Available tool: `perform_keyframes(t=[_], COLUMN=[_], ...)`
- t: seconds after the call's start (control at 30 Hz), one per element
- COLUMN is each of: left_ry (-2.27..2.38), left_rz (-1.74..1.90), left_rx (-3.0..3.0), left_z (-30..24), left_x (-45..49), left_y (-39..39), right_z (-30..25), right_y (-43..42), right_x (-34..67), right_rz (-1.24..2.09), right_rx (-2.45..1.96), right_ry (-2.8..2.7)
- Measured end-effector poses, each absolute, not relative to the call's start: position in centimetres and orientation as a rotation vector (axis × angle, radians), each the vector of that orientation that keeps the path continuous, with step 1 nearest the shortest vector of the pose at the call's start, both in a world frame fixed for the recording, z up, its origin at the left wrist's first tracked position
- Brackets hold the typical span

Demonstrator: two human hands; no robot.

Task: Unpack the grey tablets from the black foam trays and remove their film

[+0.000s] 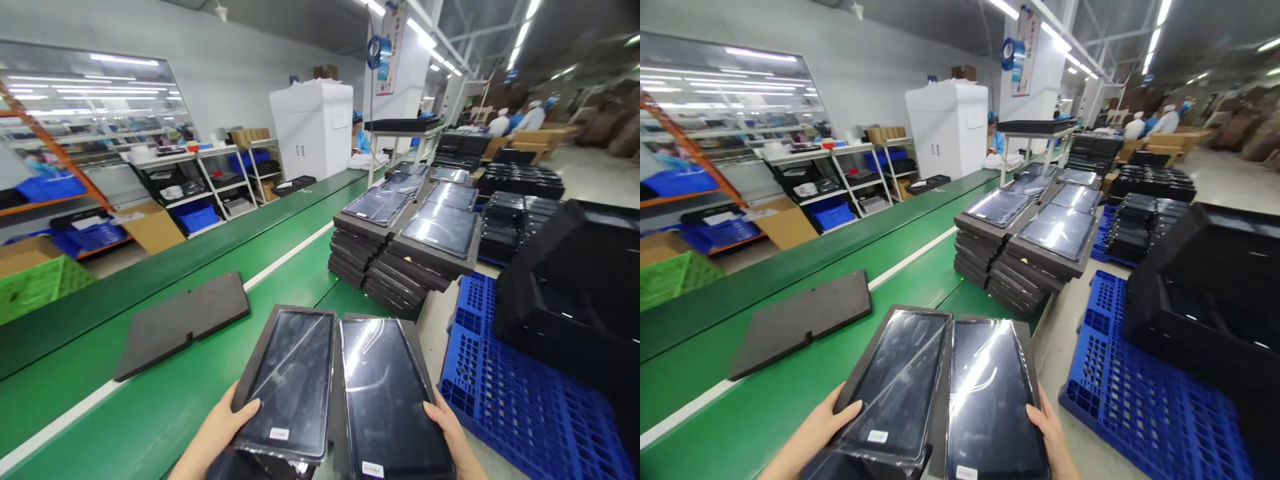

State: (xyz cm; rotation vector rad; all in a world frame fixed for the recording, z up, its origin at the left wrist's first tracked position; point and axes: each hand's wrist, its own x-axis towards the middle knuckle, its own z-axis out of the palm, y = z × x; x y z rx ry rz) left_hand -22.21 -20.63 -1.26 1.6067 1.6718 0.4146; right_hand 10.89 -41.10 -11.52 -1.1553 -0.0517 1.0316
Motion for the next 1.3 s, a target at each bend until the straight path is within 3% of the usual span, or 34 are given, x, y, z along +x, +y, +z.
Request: perform_keyframes(t=[0.27, 0.4, 0.6, 0.8, 0.93, 1.1, 1.3], left_ry=[1.617, 1.682, 1.767, 2.143, 2.407, 2.575, 2.557], left_rz=[0.601, 0.624, 0.662, 0.732, 0.715, 0.606, 0.66], left_rx=[1.713, 1.695, 1.652, 1.378, 1.146, 0.79, 0.667], left_z=[-5.6, -9.4, -12.2, -13.0, -13.7, -16.0, -18.1], left_x=[-9.4, -7.7, -15.1, -25.7, -29.6, -29.6, -27.3], left_y=[-13.8, -14.7, -21.8, -29.9, -35.2, -40.5, -42.6], right_z=[-15.7, -18.4, -20.3, -18.0, -13.8, -10.9, -13.2], right_y=[-40.6, -36.9, -35.1, -34.8, -32.6, -28.0, -24.7], right_x=[13.5, 13.8, 14.5, 18.7, 20.0, 12.6, 2.1], right_rz=[0.847, 0.762, 0.925, 1.207, 0.989, 0.822, 0.808], right_rx=[-1.302, -1.471, -1.742, -2.301, -2.574, -2.29, -2.191], right_ry=[0.101, -0.035, -0.247, -0.646, -1.187, -1.986, -2.367])
